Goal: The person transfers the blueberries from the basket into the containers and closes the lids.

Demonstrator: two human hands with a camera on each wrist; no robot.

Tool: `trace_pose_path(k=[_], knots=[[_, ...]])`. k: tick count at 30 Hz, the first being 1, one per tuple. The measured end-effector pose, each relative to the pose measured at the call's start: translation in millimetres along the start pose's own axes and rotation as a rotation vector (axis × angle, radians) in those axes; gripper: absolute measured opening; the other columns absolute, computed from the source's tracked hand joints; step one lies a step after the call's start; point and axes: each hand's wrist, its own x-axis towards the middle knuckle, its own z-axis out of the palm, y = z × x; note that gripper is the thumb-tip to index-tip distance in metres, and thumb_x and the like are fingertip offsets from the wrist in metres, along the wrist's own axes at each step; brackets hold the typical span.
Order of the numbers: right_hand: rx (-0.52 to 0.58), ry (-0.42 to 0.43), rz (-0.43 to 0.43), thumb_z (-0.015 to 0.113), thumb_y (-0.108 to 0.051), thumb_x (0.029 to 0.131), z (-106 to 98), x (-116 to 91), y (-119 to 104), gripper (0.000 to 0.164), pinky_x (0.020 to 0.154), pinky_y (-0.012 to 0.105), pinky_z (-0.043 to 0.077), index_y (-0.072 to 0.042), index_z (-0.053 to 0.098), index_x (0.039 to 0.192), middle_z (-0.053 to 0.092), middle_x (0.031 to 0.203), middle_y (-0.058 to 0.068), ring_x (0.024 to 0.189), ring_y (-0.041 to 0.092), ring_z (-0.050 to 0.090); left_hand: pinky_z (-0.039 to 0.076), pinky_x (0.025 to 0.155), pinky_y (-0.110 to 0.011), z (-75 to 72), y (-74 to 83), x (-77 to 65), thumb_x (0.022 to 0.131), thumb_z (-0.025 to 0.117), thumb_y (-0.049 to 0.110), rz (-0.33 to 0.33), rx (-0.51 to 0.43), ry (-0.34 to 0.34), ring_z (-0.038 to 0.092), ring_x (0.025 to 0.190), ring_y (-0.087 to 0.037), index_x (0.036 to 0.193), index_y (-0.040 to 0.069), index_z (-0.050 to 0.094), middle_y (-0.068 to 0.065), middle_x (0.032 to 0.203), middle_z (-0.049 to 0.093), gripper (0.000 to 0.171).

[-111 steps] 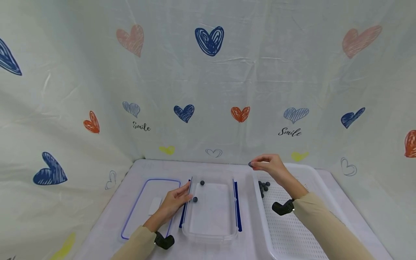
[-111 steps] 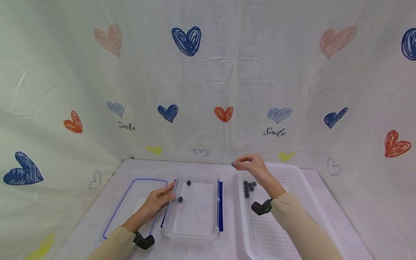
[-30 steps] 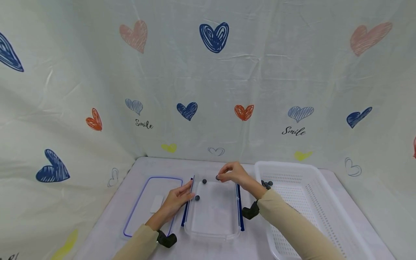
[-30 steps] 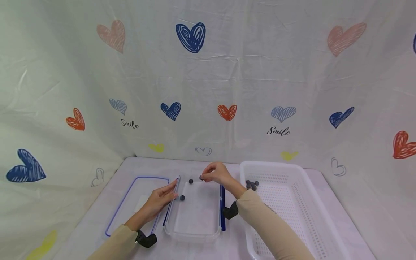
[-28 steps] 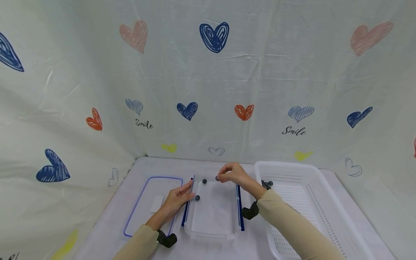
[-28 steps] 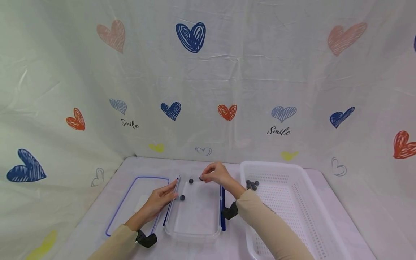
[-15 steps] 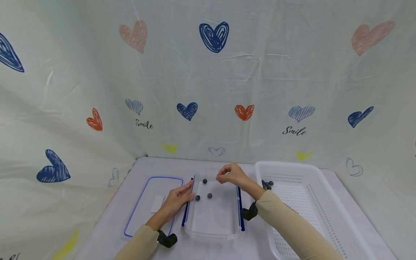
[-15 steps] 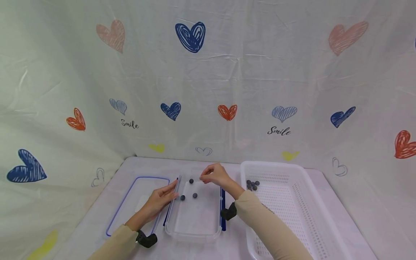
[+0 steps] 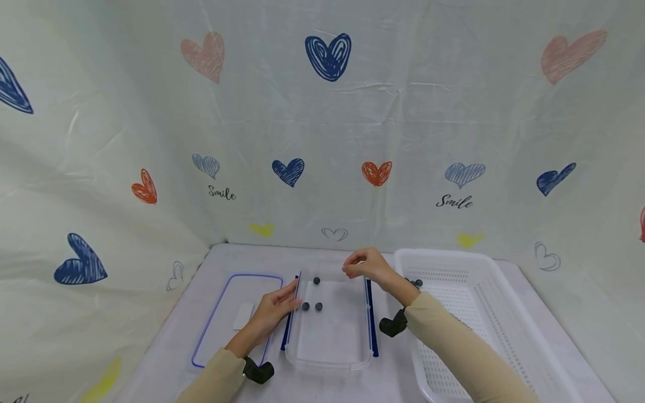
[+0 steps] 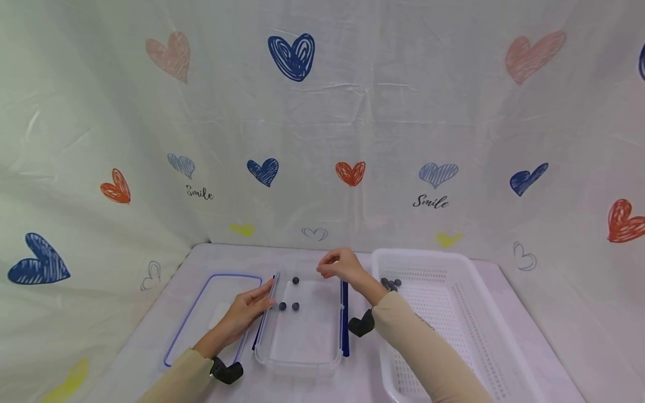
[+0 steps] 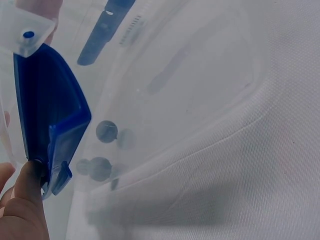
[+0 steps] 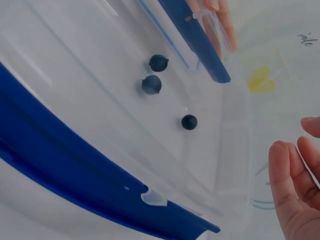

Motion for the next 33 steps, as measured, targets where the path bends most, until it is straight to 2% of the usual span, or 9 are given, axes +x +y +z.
trace_pose_path(k=[4, 11, 17, 23, 27, 30, 33], knots=[[0.020, 0.004, -0.015, 0.073, -0.008, 0.090, -9.1, -2.4, -1.2, 0.015, 0.083, 0.040, 0.060, 0.005, 0.072, 0.097, 0.068, 0.092, 0.012, 0.079, 0.026, 0.072, 0.039, 0.106, -0.025, 0.0, 0.1, 0.0, 0.095, 0.070, 0.012, 0.011, 0.005, -0.013, 0.032, 0.143, -0.027, 0.150, -0.003, 0.039, -0.014, 0.157, 0.031, 0.065], [0.071, 0.017, -0.027, 0.073, -0.006, 0.090, -27.0, -8.4, 0.7, 0.015, 0.086, 0.048, 0.059, 0.007, 0.070, 0.097, 0.068, 0.093, 0.014, 0.080, 0.028, 0.071, 0.039, 0.106, -0.025, 0.5, -1.6, 1.1, 0.095, 0.070, 0.012, 0.005, 0.005, -0.023, 0.032, 0.143, -0.028, 0.150, -0.003, 0.038, -0.014, 0.157, 0.031, 0.066], [0.097, 0.045, -0.048, 0.071, -0.005, 0.091, -44.4, -14.3, 3.4, 0.018, 0.082, 0.042, 0.061, 0.010, 0.069, 0.101, 0.068, 0.095, 0.015, 0.088, 0.036, 0.070, 0.039, 0.106, -0.025, 0.6, -0.7, 1.5, 0.095, 0.068, 0.008, 0.011, 0.013, -0.009, 0.032, 0.143, -0.027, 0.150, -0.003, 0.038, -0.014, 0.157, 0.032, 0.063], [0.090, 0.070, -0.054, 0.070, -0.005, 0.092, -61.1, -21.2, 5.9, 0.022, 0.085, 0.045, 0.060, 0.012, 0.067, 0.104, 0.069, 0.094, 0.016, 0.088, 0.034, 0.070, 0.039, 0.106, -0.024, -0.1, -0.4, 1.0, 0.096, 0.066, 0.005, 0.018, 0.020, -0.013, 0.030, 0.143, -0.029, 0.150, -0.004, 0.037, -0.015, 0.157, 0.031, 0.061], [0.078, 0.092, -0.048, 0.071, -0.007, 0.093, -71.1, -26.8, 7.1, 0.023, 0.082, 0.039, 0.061, 0.012, 0.067, 0.105, 0.069, 0.094, 0.017, 0.091, 0.039, 0.068, 0.039, 0.106, -0.024, -0.1, 0.4, -0.5, 0.096, 0.068, 0.008, 0.025, 0.028, -0.013, 0.030, 0.143, -0.030, 0.150, -0.005, 0.037, -0.016, 0.157, 0.031, 0.063], [0.068, 0.105, -0.057, 0.070, -0.007, 0.093, -78.1, -30.6, 9.8, 0.024, 0.079, 0.035, 0.061, 0.013, 0.067, 0.105, 0.070, 0.091, 0.014, 0.090, 0.038, 0.068, 0.038, 0.107, -0.026, 0.8, 1.9, -1.7, 0.095, 0.068, 0.008, 0.021, 0.013, -0.009, 0.030, 0.143, -0.030, 0.149, -0.004, 0.038, -0.015, 0.157, 0.031, 0.063], [0.081, 0.112, -0.067, 0.070, -0.006, 0.093, -85.0, -34.2, 14.2, 0.024, 0.081, 0.038, 0.061, 0.014, 0.066, 0.105, 0.070, 0.089, 0.010, 0.089, 0.036, 0.069, 0.037, 0.108, -0.027, 1.8, 2.6, -2.3, 0.096, 0.068, 0.007, 0.018, -0.001, -0.006, 0.031, 0.143, -0.029, 0.149, -0.004, 0.039, -0.014, 0.157, 0.032, 0.062]])
